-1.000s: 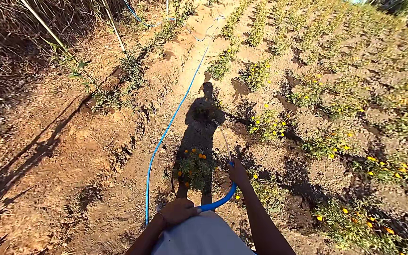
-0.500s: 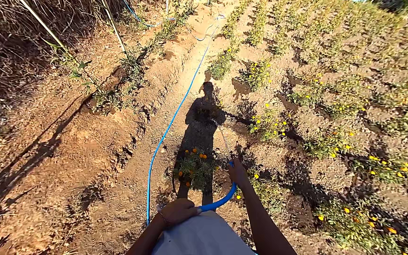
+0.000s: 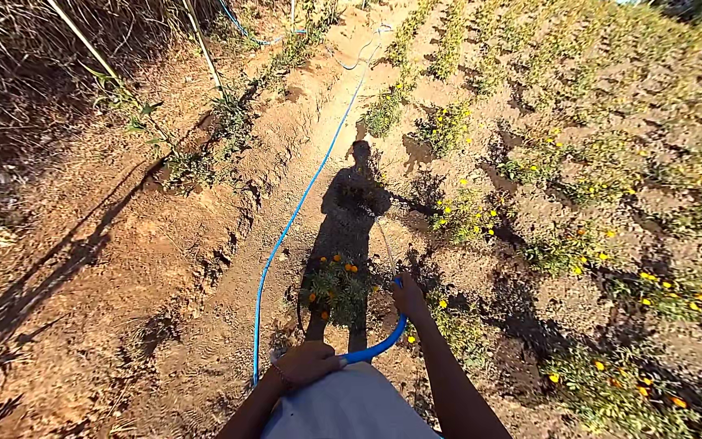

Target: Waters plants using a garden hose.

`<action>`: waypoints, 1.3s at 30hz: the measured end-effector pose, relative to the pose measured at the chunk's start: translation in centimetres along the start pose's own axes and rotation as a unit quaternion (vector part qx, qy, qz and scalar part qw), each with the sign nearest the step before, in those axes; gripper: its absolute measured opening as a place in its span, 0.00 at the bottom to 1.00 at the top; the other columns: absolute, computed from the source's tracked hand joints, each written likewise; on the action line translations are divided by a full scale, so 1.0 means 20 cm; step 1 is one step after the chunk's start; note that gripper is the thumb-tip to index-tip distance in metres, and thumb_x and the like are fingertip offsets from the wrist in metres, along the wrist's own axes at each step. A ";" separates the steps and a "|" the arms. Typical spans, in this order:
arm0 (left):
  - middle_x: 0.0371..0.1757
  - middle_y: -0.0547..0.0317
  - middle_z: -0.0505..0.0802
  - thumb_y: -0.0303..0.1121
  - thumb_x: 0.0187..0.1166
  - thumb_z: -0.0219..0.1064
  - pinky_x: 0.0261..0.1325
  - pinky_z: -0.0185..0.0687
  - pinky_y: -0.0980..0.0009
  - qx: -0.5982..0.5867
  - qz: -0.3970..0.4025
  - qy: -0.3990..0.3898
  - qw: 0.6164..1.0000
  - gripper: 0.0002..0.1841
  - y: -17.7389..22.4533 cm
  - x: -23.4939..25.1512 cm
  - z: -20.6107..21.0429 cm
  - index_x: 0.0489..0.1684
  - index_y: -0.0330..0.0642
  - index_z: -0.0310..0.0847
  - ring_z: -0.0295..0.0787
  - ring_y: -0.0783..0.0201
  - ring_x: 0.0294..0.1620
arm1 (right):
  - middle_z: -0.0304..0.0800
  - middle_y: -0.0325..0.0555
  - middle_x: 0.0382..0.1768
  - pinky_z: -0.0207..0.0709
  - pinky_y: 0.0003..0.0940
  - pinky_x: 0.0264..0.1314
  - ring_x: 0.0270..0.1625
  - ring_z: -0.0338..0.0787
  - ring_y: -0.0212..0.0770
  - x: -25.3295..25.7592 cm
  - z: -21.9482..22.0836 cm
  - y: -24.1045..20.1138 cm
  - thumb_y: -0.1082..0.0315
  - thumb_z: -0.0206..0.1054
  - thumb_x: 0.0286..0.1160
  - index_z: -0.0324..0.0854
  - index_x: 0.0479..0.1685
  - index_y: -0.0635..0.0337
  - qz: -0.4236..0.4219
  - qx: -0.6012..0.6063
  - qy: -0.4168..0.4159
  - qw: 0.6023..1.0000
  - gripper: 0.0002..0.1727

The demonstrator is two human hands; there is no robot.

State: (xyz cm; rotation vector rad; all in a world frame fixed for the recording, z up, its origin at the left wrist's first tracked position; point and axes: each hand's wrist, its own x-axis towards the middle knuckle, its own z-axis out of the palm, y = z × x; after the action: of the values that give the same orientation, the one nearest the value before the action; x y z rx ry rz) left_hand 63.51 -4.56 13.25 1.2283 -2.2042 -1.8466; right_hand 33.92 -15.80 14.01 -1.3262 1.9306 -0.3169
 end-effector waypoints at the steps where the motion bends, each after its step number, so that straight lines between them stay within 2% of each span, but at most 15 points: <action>1: 0.27 0.51 0.81 0.56 0.90 0.51 0.42 0.74 0.50 -0.004 0.002 0.002 1.000 0.30 0.00 0.00 0.00 0.30 0.37 0.79 0.80 0.55 0.33 | 0.87 0.62 0.45 0.84 0.55 0.48 0.40 0.90 0.56 0.00 0.00 0.00 0.63 0.55 0.92 0.71 0.73 0.65 0.000 0.000 0.000 1.000 0.19; 10: 0.27 0.52 0.81 0.57 0.90 0.51 0.42 0.74 0.50 -0.003 0.001 0.000 1.000 0.30 -0.01 -0.01 0.01 0.29 0.37 0.79 0.80 0.55 0.32 | 0.87 0.61 0.45 0.83 0.54 0.46 0.38 0.89 0.55 0.00 0.01 -0.01 0.64 0.55 0.91 0.71 0.72 0.64 0.001 0.000 -0.004 1.000 0.19; 18: 0.28 0.52 0.81 0.56 0.90 0.51 0.43 0.74 0.50 -0.011 0.000 0.000 1.000 0.30 -0.01 -0.01 0.01 0.29 0.37 0.78 0.80 0.55 0.33 | 0.87 0.63 0.47 0.83 0.55 0.50 0.42 0.90 0.56 0.01 0.02 -0.01 0.64 0.54 0.92 0.71 0.74 0.64 -0.001 -0.005 -0.009 1.000 0.19; 28: 0.29 0.52 0.82 0.57 0.90 0.52 0.44 0.75 0.51 -0.021 -0.003 0.006 1.000 0.30 -0.02 -0.02 0.02 0.30 0.37 0.79 0.80 0.56 0.34 | 0.87 0.62 0.45 0.83 0.54 0.50 0.42 0.90 0.56 0.01 0.02 -0.03 0.64 0.54 0.92 0.72 0.72 0.65 -0.009 -0.009 -0.010 1.000 0.18; 35: 0.27 0.54 0.81 0.57 0.89 0.53 0.41 0.74 0.52 -0.033 -0.007 0.003 0.999 0.29 -0.02 -0.02 0.02 0.29 0.39 0.78 0.79 0.58 0.31 | 0.87 0.61 0.43 0.84 0.54 0.46 0.38 0.90 0.55 0.02 0.03 -0.03 0.63 0.55 0.92 0.72 0.72 0.64 -0.007 -0.005 -0.011 1.000 0.19; 39: 0.25 0.55 0.80 0.57 0.89 0.53 0.39 0.73 0.53 -0.036 -0.006 0.005 0.999 0.29 -0.02 -0.02 0.01 0.27 0.39 0.78 0.78 0.58 0.30 | 0.88 0.62 0.45 0.84 0.55 0.48 0.40 0.90 0.56 0.02 0.03 -0.04 0.63 0.55 0.92 0.72 0.72 0.64 -0.004 -0.012 -0.011 1.000 0.19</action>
State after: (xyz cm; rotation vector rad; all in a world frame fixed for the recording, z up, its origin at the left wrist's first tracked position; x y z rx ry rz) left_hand 63.90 -4.14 12.99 1.2378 -2.1108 -1.9024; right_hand 34.78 -16.38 13.80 -1.3481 1.9167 -0.2828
